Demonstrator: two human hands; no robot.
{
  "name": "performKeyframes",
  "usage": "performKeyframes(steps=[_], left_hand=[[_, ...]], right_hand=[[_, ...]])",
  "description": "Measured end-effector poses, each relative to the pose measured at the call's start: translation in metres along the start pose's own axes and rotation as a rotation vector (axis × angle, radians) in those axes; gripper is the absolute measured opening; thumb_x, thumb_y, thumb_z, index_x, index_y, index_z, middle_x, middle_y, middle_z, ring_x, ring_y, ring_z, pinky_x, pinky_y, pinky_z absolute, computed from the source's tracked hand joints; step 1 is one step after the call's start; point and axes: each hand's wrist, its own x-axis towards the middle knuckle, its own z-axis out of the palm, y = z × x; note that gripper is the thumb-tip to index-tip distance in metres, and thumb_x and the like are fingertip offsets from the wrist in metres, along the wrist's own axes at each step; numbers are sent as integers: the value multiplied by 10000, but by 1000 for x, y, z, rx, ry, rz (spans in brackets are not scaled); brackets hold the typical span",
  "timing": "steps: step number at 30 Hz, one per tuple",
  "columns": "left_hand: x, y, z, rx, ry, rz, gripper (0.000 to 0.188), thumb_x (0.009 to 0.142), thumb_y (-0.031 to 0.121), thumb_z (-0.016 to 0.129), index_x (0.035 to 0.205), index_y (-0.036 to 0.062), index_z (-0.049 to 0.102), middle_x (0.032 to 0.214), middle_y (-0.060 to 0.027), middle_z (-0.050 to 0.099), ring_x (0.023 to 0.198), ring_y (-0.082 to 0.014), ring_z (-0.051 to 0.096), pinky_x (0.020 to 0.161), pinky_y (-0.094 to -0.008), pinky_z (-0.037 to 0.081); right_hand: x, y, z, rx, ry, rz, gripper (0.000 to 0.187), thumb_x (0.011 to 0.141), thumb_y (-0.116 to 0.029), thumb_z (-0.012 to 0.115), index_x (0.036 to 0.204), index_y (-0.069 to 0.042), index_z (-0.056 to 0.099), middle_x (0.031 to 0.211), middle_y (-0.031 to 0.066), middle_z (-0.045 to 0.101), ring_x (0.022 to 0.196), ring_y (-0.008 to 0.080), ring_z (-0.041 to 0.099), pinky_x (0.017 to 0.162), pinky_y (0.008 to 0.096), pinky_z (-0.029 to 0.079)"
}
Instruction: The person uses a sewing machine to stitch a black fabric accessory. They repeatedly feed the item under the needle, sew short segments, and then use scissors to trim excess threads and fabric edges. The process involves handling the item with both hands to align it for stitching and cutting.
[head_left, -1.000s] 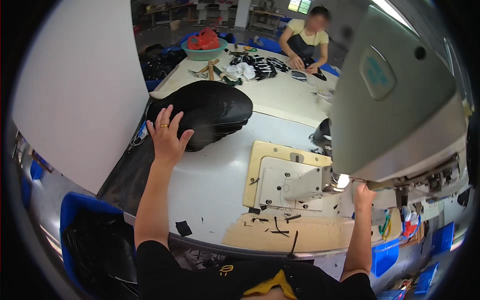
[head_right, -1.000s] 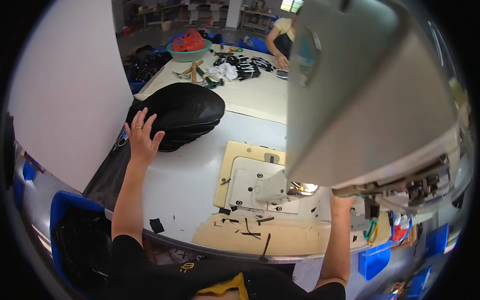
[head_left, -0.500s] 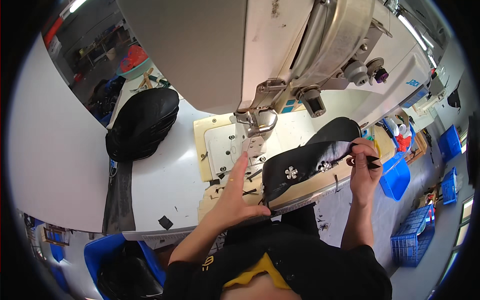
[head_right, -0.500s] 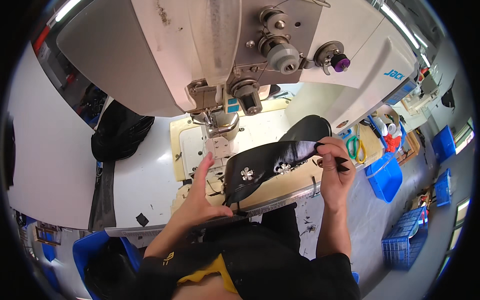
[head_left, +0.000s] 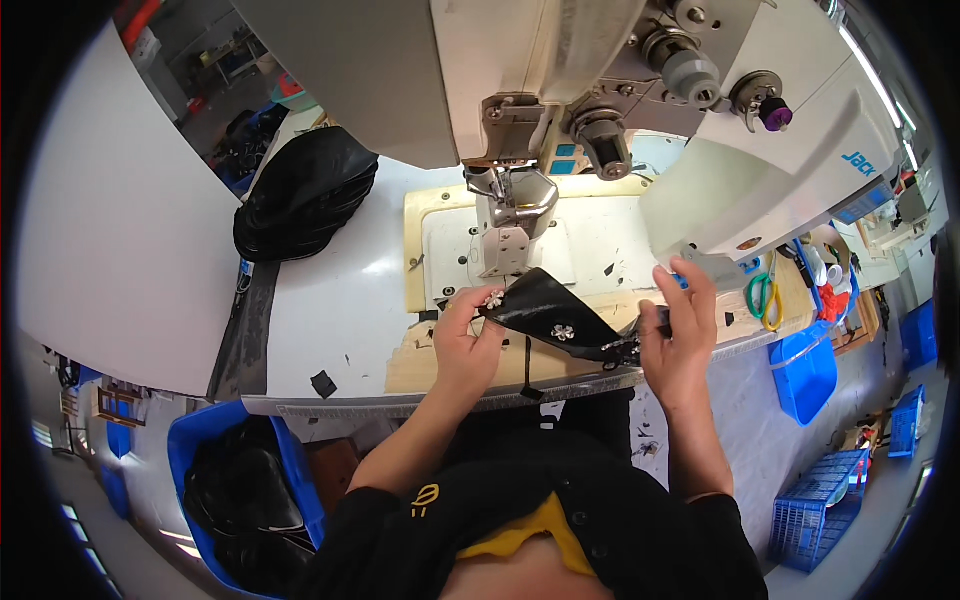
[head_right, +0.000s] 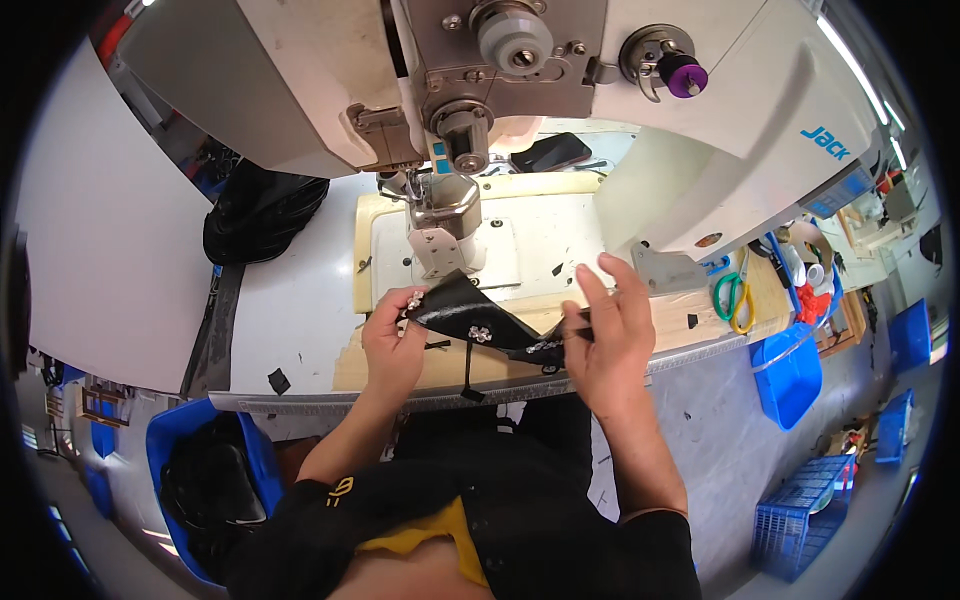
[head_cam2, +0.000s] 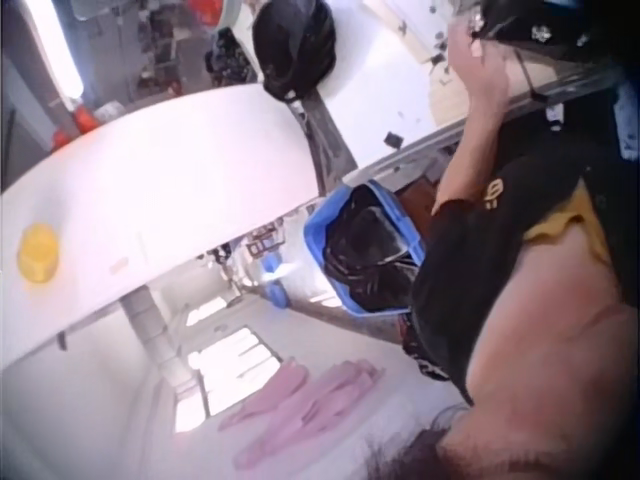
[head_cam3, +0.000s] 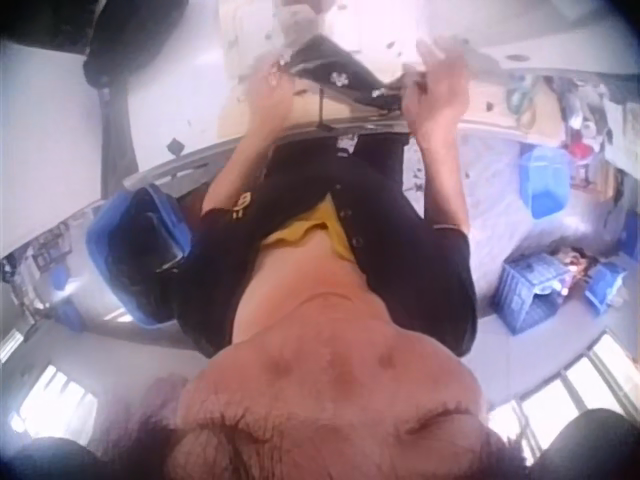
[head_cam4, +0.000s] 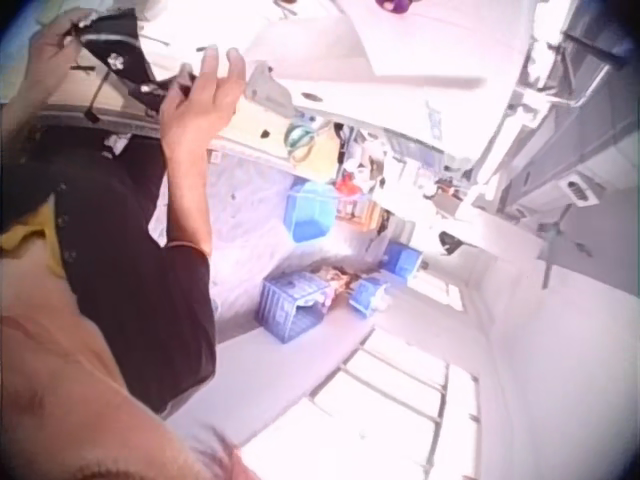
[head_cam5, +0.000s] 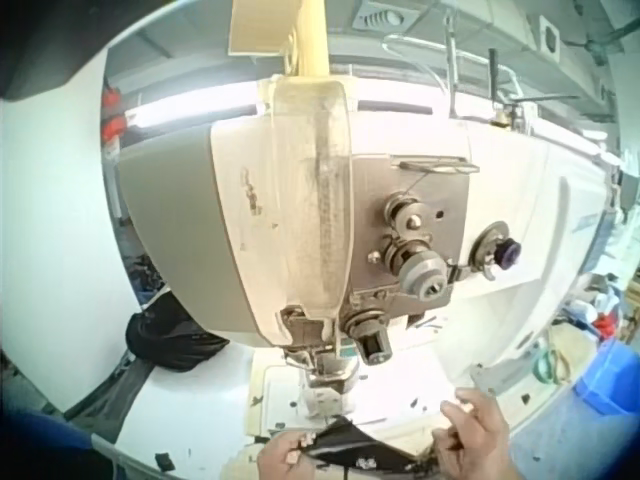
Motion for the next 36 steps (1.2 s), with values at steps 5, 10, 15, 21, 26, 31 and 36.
performKeyframes(steps=[5, 10, 15, 21, 26, 31, 36], left_hand=[[49, 79, -19, 301, -217, 182, 427, 695, 5, 651, 1109, 99, 605, 819, -57, 649, 744, -221, 624, 783, -344, 404], [66, 128, -31, 30, -355, -11, 554, 709, 23, 739, 1228, 85, 555, 822, -50, 671, 732, -207, 649, 822, -348, 450], [54, 117, -41, -254, -342, -50, 541, 754, 68, 764, 1243, 38, 534, 1136, -136, 615, 1074, -210, 578, 894, -356, 462], [51, 72, -40, 68, -304, 156, 235, 777, 58, 720, 989, 18, 628, 1025, -126, 643, 968, -301, 610, 846, -371, 468], [64, 77, -50, 154, -351, 316, 199, 700, 21, 722, 882, 51, 647, 936, -51, 658, 936, -246, 625, 802, -366, 440], [79, 79, -46, 409, -206, 718, 297, 573, -38, 664, 838, 97, 661, 891, -3, 652, 915, -208, 640, 786, -366, 411], [99, 68, -38, 444, -145, 760, 324, 560, -48, 638, 845, 105, 665, 890, -2, 655, 894, -217, 649, 751, -366, 396]], right_hand=[[38, -58, -24, 95, -200, -396, 673, 682, -410, 787, 1195, -27, 581, 1237, 167, 523, 795, 278, 502, 652, 350, 459], [69, -56, -6, 7, -262, -441, 548, 587, -182, 785, 1073, -2, 606, 920, 92, 589, 712, 237, 512, 580, 331, 467], [74, -40, 13, 246, -257, -248, 317, 589, 27, 687, 884, -43, 594, 763, 95, 576, 711, 302, 591, 571, 375, 470], [76, -48, 24, 327, -423, -185, 204, 636, -17, 686, 824, -29, 610, 736, 98, 556, 651, 289, 598, 564, 362, 481], [80, -48, 19, 301, -506, -227, 248, 628, -26, 699, 863, -43, 622, 832, 92, 561, 706, 292, 604, 579, 378, 489], [79, -39, 18, 186, -307, -369, 404, 563, 11, 683, 955, -71, 633, 953, 72, 552, 748, 268, 599, 592, 375, 482], [88, -24, 38, 64, -150, -491, 427, 586, -60, 639, 1013, -64, 655, 946, 66, 572, 740, 227, 581, 537, 350, 450]])
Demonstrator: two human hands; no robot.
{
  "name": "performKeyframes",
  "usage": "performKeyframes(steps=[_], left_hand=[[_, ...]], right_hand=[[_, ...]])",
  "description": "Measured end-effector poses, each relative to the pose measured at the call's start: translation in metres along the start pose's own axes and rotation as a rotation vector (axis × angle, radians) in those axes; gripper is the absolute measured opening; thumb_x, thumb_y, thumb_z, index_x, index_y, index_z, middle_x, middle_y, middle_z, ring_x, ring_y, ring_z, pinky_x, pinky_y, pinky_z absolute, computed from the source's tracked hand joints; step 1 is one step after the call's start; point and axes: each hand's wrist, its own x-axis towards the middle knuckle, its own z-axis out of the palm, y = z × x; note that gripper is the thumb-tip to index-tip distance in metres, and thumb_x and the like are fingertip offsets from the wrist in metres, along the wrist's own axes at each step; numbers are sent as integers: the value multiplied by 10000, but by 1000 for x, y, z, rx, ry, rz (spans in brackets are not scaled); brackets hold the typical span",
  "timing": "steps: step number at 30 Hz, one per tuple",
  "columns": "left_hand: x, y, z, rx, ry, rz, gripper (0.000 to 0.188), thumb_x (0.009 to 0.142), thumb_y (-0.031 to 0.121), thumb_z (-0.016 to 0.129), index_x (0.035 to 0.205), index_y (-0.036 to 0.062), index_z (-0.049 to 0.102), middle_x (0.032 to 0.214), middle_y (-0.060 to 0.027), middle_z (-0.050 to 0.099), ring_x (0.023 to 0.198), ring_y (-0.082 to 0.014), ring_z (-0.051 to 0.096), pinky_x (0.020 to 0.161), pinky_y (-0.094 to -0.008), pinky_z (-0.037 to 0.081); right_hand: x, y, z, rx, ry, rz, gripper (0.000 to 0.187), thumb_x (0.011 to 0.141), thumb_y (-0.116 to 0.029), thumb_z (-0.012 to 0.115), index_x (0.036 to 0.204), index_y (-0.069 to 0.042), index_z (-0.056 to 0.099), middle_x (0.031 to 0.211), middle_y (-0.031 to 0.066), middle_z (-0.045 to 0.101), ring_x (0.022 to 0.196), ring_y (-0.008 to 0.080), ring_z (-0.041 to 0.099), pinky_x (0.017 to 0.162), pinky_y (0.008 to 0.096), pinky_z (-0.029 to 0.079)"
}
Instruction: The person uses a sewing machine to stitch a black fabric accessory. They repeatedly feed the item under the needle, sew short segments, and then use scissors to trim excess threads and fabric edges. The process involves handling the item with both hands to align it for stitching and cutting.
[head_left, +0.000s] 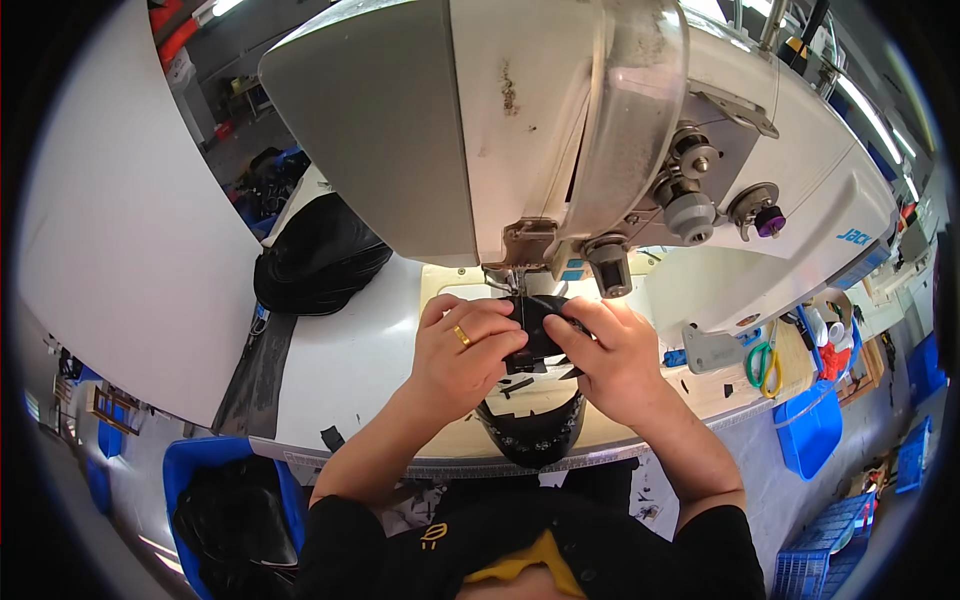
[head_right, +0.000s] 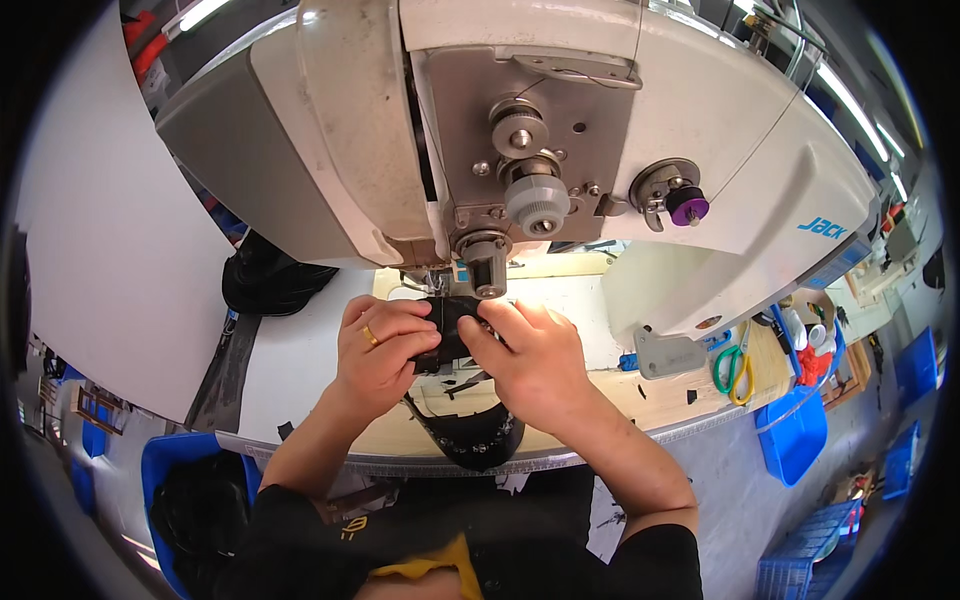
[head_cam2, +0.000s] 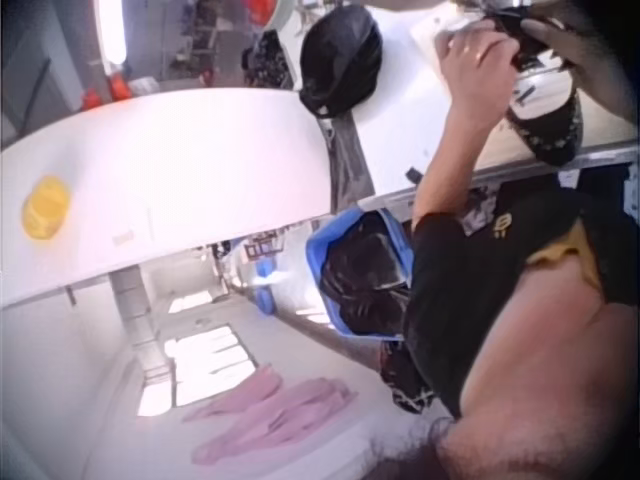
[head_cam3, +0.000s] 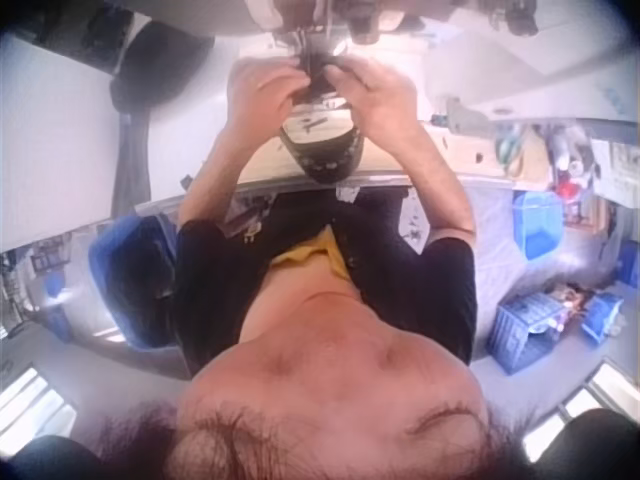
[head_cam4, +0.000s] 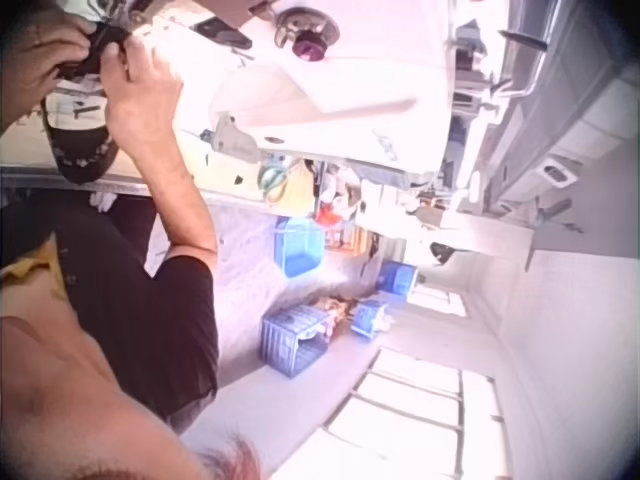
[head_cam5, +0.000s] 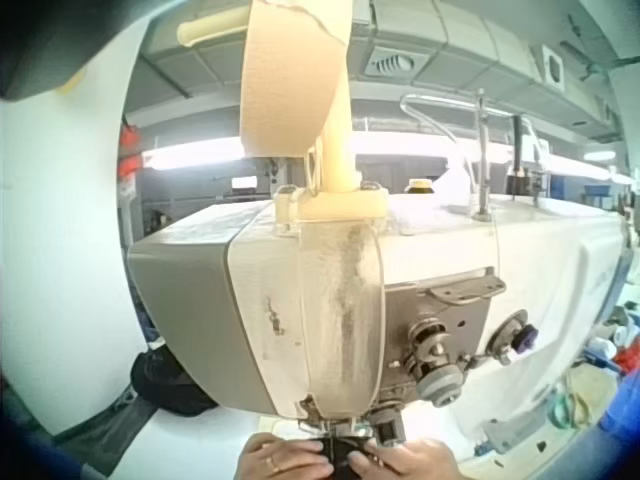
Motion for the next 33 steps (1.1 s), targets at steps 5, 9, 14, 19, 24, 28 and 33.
performKeyframes(steps=[5, 9, 14, 19, 24, 28, 33], left_hand=[[2, -10, 3, 80, -10, -16, 331, 542, -34, 637, 833, 118, 675, 918, 13, 667, 895, -221, 624, 758, -358, 385], [5, -12, 4, 108, 0, -22, 329, 533, -16, 641, 827, 125, 685, 918, 26, 671, 882, -223, 594, 762, -357, 387], [1, -16, 8, 99, 20, -19, 321, 548, 23, 664, 846, 140, 686, 913, 67, 654, 873, -176, 575, 769, -336, 356], [3, -16, 7, 90, 11, -22, 331, 563, 15, 667, 868, 141, 684, 905, 55, 646, 883, -188, 580, 740, -331, 370], [0, -13, 3, 69, -15, 21, 301, 601, 34, 690, 882, 144, 679, 916, 53, 640, 881, -189, 590, 724, -326, 371], [3, -15, 2, 103, -12, 51, 280, 615, 51, 705, 877, 146, 677, 912, 56, 638, 867, -178, 590, 721, -323, 367], [1, -16, 6, 122, 18, 52, 284, 601, 35, 696, 866, 135, 682, 911, 46, 643, 856, -184, 587, 720, -328, 376]], right_hand=[[0, 11, 16, 8, 49, -5, 401, 602, -104, 624, 999, -72, 667, 894, 42, 606, 711, 209, 570, 513, 337, 422], [2, 15, 18, 34, 67, -1, 380, 614, -123, 619, 988, -79, 670, 861, 29, 603, 704, 207, 564, 525, 337, 421], [2, 14, 16, 25, 52, -4, 349, 622, -126, 620, 963, -75, 675, 952, 47, 619, 700, 202, 558, 531, 330, 421], [4, 15, 14, 23, 48, -8, 335, 629, -125, 623, 956, -74, 678, 980, 57, 618, 715, 206, 557, 536, 331, 422], [3, 15, 12, 16, 12, -9, 329, 634, -122, 626, 956, -81, 679, 946, 59, 604, 721, 210, 558, 545, 331, 427], [5, 15, 13, -1, 26, -6, 317, 636, -119, 631, 947, -86, 678, 897, 56, 589, 719, 213, 563, 540, 333, 429], [8, 18, 17, 13, 40, -5, 312, 629, -108, 634, 937, -83, 675, 857, 64, 581, 695, 222, 567, 522, 339, 429]])
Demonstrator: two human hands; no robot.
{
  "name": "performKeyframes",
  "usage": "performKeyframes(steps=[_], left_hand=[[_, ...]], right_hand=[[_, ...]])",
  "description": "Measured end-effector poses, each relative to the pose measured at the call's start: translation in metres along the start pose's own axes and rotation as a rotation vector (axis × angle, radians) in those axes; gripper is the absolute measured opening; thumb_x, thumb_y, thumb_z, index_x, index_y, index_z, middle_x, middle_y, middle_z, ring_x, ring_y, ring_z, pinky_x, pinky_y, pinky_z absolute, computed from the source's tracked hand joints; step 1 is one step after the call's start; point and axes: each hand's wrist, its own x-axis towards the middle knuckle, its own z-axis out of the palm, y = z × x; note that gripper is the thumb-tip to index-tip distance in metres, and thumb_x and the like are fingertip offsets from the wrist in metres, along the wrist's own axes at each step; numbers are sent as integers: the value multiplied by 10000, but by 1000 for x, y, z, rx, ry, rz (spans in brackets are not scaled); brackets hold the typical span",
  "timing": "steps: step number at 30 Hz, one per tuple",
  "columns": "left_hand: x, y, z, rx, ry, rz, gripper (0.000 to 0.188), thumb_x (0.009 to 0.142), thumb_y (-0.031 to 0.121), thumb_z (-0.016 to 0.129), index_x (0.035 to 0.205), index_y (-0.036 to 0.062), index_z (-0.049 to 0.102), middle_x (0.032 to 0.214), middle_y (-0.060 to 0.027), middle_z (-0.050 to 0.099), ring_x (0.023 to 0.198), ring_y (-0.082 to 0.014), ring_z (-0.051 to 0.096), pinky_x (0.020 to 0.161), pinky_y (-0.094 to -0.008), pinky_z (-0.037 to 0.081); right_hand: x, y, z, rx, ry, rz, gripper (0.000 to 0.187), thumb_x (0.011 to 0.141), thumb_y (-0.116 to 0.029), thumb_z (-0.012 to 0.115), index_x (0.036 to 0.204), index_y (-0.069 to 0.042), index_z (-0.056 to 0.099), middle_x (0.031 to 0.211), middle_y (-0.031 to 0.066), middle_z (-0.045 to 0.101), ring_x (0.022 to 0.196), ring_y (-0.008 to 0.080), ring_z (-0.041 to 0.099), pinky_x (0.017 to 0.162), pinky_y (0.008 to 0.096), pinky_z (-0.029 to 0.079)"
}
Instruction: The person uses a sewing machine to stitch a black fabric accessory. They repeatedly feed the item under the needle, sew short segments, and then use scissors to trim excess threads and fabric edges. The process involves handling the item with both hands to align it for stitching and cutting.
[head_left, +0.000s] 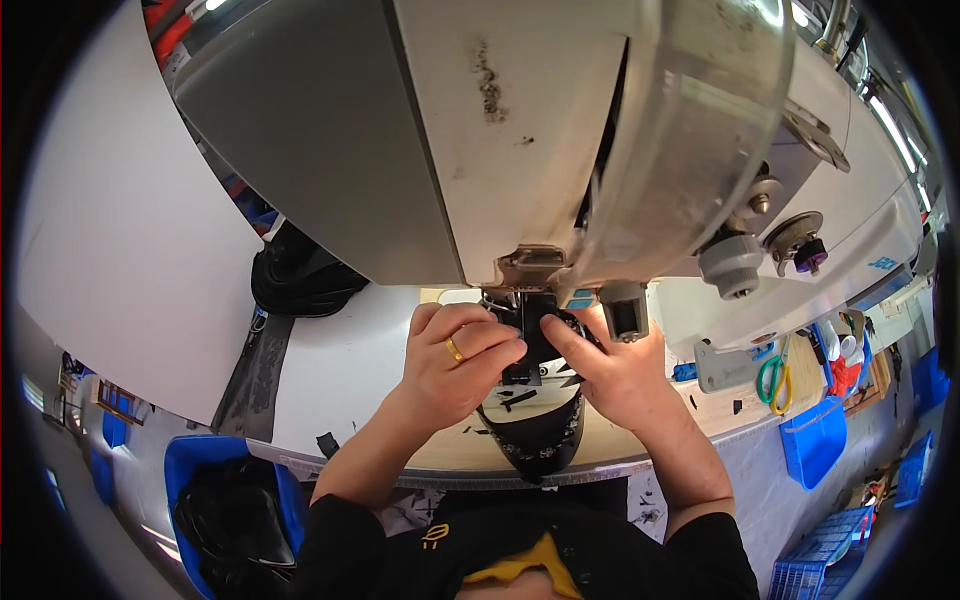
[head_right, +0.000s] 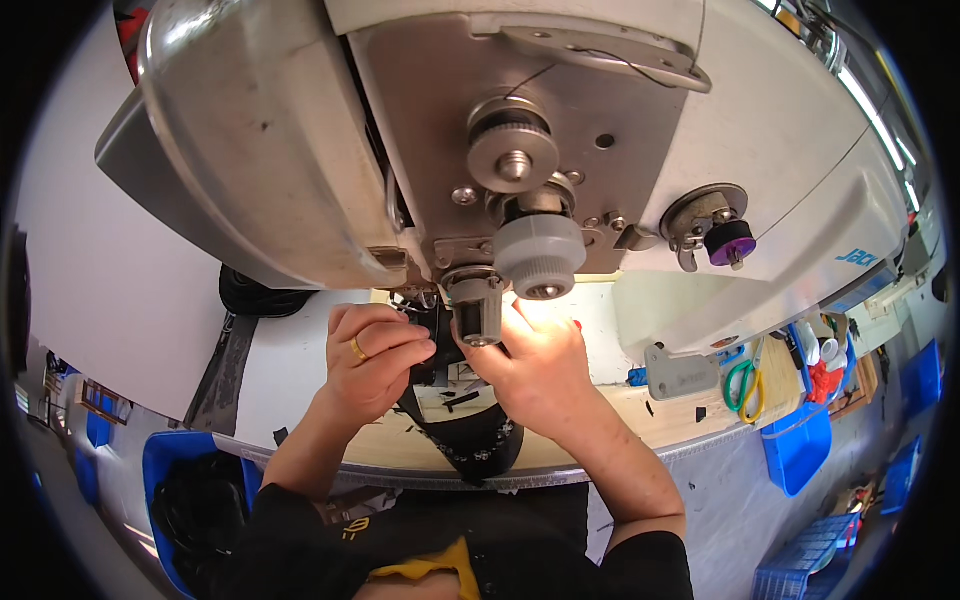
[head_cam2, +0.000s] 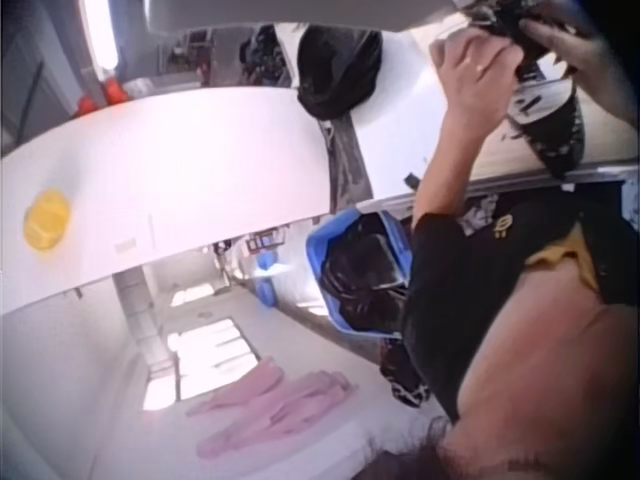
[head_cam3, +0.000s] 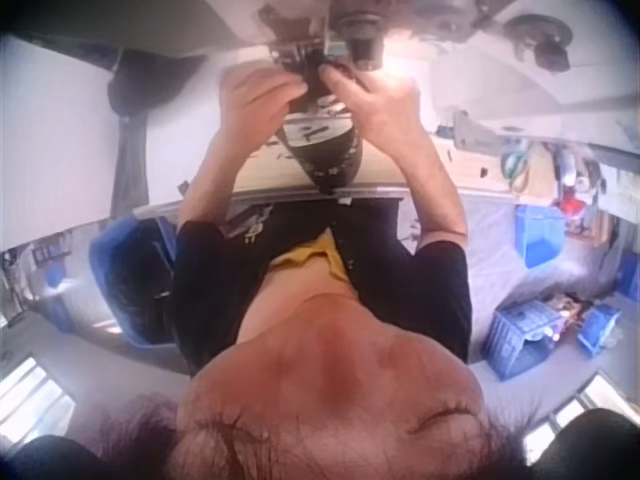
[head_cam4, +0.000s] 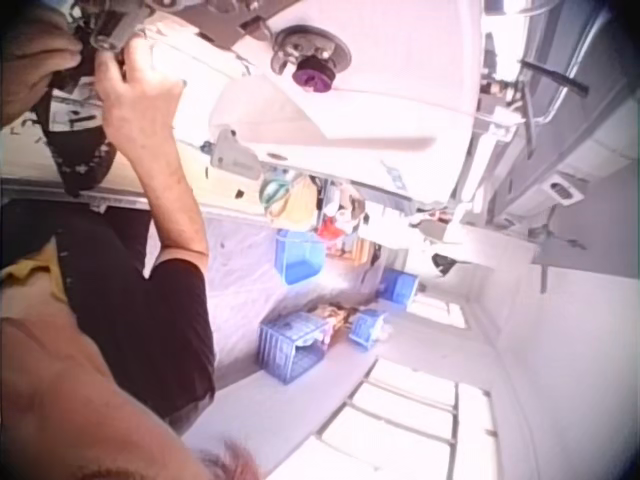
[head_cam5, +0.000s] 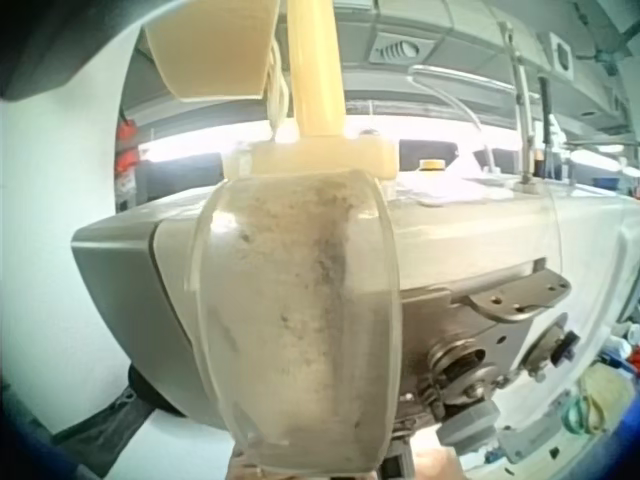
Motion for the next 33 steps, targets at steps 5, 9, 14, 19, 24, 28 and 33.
performKeyframes(steps=[5, 9, 14, 19, 24, 28, 33], left_hand=[[0, -3, 5, 21, 26, -3, 320, 554, 3, 685, 854, 115, 688, 943, 12, 647, 854, -223, 586, 712, -347, 396], [-1, 3, 3, 24, 1, -14, 350, 532, 9, 687, 867, 111, 681, 947, 0, 643, 864, -232, 585, 724, -354, 395], [-5, 2, 5, 44, 20, -15, 352, 526, 9, 681, 865, 108, 678, 937, 0, 639, 871, -228, 585, 744, -359, 390], [-4, -1, 11, 101, 50, -53, 305, 528, 17, 694, 821, 103, 682, 924, 3, 639, 854, -227, 589, 749, -360, 388], [-7, 1, 18, 75, 107, -73, 276, 534, 29, 730, 797, 98, 683, 911, 5, 639, 845, -227, 588, 749, -356, 391], [-7, -2, 18, 82, 99, -89, 294, 558, 48, 751, 838, 111, 686, 939, 22, 619, 879, -211, 589, 771, -355, 377], [-7, -3, 19, 86, 101, -105, 270, 593, 80, 779, 846, 112, 690, 929, 24, 623, 861, -212, 596, 778, -354, 378]], right_hand=[[-4, 7, 4, 56, -75, 86, 294, 597, -66, 618, 888, -85, 658, 864, 78, 591, 699, 240, 581, 530, 361, 445], [-6, 11, 6, 49, -18, 81, 308, 580, -46, 607, 882, -87, 649, 867, 79, 594, 690, 252, 590, 551, 381, 460], [-7, 8, 4, 86, -110, 189, 636, 526, 106, 612, 1104, -147, 687, 980, 90, 658, 818, 259, 640, 686, 325, 510], [-7, 17, 13, 36, -86, 157, 624, 517, 118, 595, 1078, -137, 694, 993, 105, 671, 831, 281, 650, 691, 347, 525], [-6, 23, 18, 28, -21, 136, 632, 505, 115, 591, 1074, -143, 687, 968, 98, 660, 819, 307, 638, 670, 377, 525], [-5, 24, 19, 13, 1, 142, 636, 503, 101, 597, 1079, -157, 675, 933, 90, 642, 794, 325, 620, 658, 399, 518], [-5, 26, 21, 6, -3, 139, 510, 517, 66, 599, 987, -122, 660, 859, 88, 628, 742, 322, 610, 628, 416, 504]])
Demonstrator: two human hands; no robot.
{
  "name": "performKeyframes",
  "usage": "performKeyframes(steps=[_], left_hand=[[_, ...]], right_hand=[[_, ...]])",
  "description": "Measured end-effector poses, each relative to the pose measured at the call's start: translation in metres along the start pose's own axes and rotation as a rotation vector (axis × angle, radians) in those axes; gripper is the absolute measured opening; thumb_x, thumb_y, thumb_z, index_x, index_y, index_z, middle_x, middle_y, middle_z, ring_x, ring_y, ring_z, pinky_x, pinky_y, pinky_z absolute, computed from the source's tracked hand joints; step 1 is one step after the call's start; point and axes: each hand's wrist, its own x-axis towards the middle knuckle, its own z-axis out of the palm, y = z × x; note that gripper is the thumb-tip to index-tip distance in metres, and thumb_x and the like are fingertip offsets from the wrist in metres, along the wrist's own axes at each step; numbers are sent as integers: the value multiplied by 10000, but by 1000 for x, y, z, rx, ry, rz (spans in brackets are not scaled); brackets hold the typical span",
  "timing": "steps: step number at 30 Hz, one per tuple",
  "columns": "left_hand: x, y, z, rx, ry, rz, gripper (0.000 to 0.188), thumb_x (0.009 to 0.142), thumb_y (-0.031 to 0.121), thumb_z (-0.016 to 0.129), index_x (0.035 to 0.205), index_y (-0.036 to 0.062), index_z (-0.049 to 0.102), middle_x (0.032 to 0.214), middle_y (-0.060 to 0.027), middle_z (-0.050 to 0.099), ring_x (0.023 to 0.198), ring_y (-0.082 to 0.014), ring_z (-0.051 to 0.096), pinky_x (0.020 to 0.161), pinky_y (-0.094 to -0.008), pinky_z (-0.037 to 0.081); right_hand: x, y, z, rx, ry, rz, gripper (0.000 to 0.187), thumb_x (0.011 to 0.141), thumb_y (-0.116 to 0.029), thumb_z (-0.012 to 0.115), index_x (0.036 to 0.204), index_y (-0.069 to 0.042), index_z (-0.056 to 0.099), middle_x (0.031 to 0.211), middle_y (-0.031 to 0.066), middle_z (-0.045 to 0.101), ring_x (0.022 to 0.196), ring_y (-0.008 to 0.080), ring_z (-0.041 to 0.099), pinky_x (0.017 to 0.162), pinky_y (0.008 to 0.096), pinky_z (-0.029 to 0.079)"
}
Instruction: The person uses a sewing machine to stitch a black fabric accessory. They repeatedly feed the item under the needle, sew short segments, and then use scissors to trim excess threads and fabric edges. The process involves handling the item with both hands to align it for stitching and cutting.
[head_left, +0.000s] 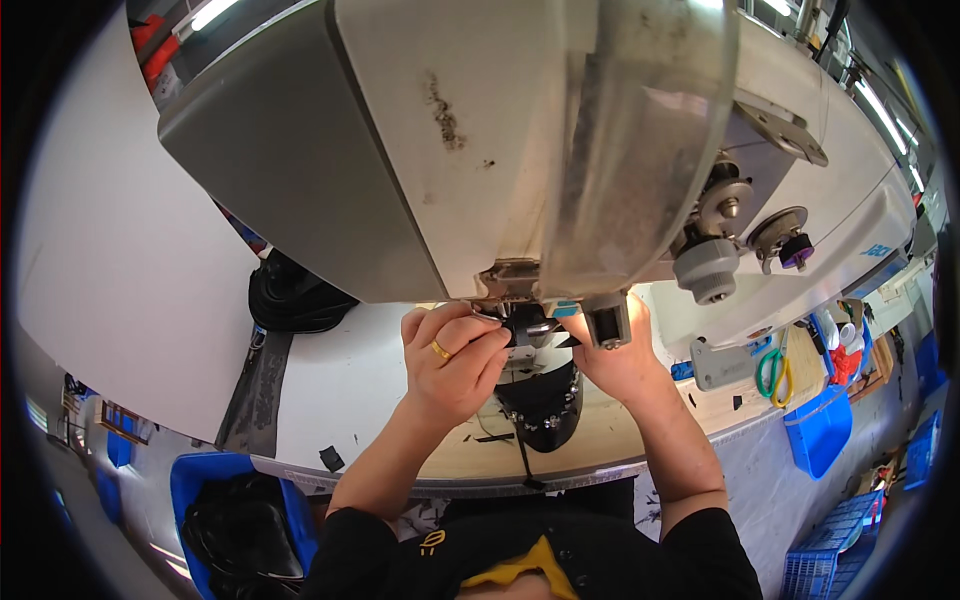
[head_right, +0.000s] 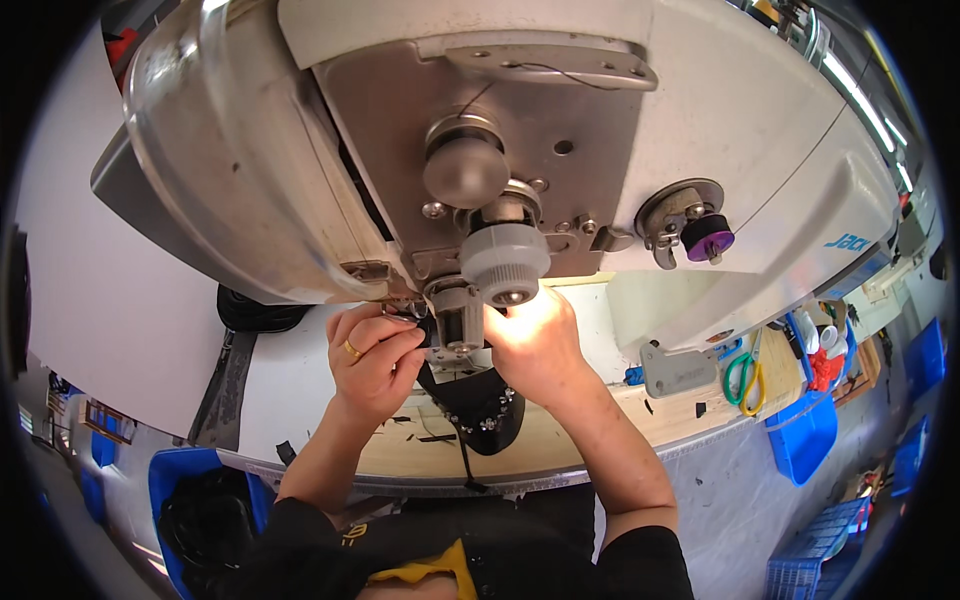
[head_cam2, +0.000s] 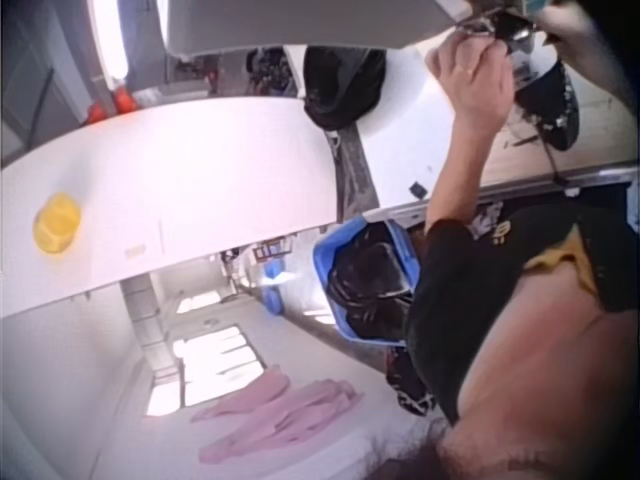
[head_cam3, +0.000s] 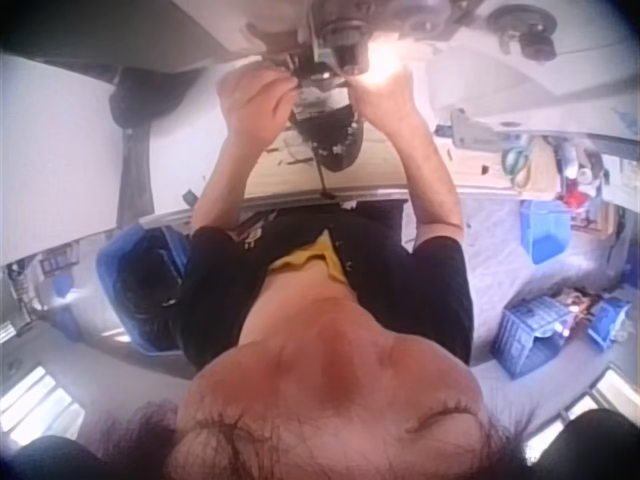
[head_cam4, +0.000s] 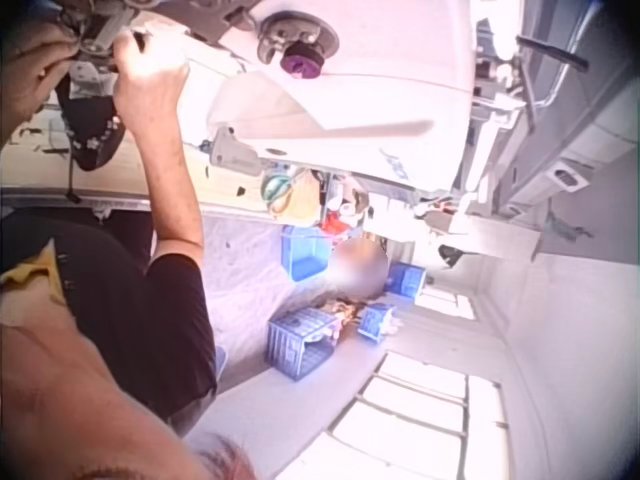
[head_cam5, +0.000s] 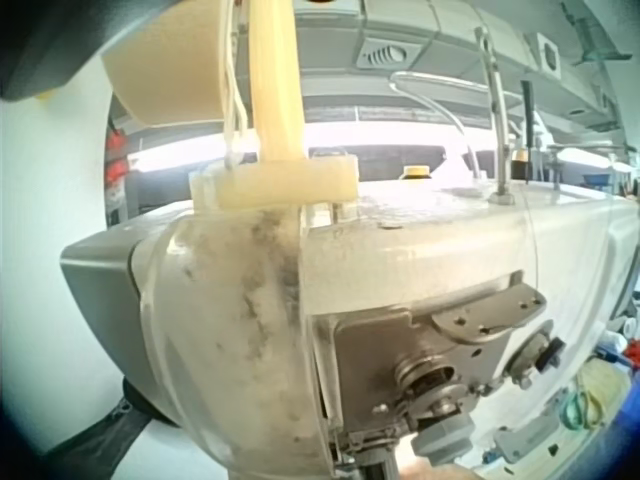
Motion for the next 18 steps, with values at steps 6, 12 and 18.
performKeyframes(steps=[6, 12, 18], left_hand=[[4, 1, 2, -11, 17, -31, 223, 653, 106, 801, 844, 88, 686, 885, -4, 641, 810, -225, 603, 777, -358, 392], [3, -1, 3, -13, 10, -36, 203, 685, 99, 786, 857, 82, 678, 868, -12, 641, 784, -222, 601, 776, -354, 391], [3, -4, 4, -37, 10, -37, 160, 715, 82, 759, 849, 79, 671, 846, -15, 638, 764, -218, 598, 770, -350, 393]], right_hand=[[7, 5, 7, -23, 68, -42, 290, 534, 52, 593, 801, -57, 625, 719, 94, 608, 647, 317, 603, 582, 417, 498], [6, 6, 9, -21, 51, -14, 237, 528, 43, 598, 741, -61, 586, 718, 100, 604, 655, 329, 600, 591, 426, 500], [5, 6, 9, -27, 26, 0, 230, 515, 34, 608, 722, -57, 567, 706, 101, 593, 658, 327, 596, 596, 428, 498]])
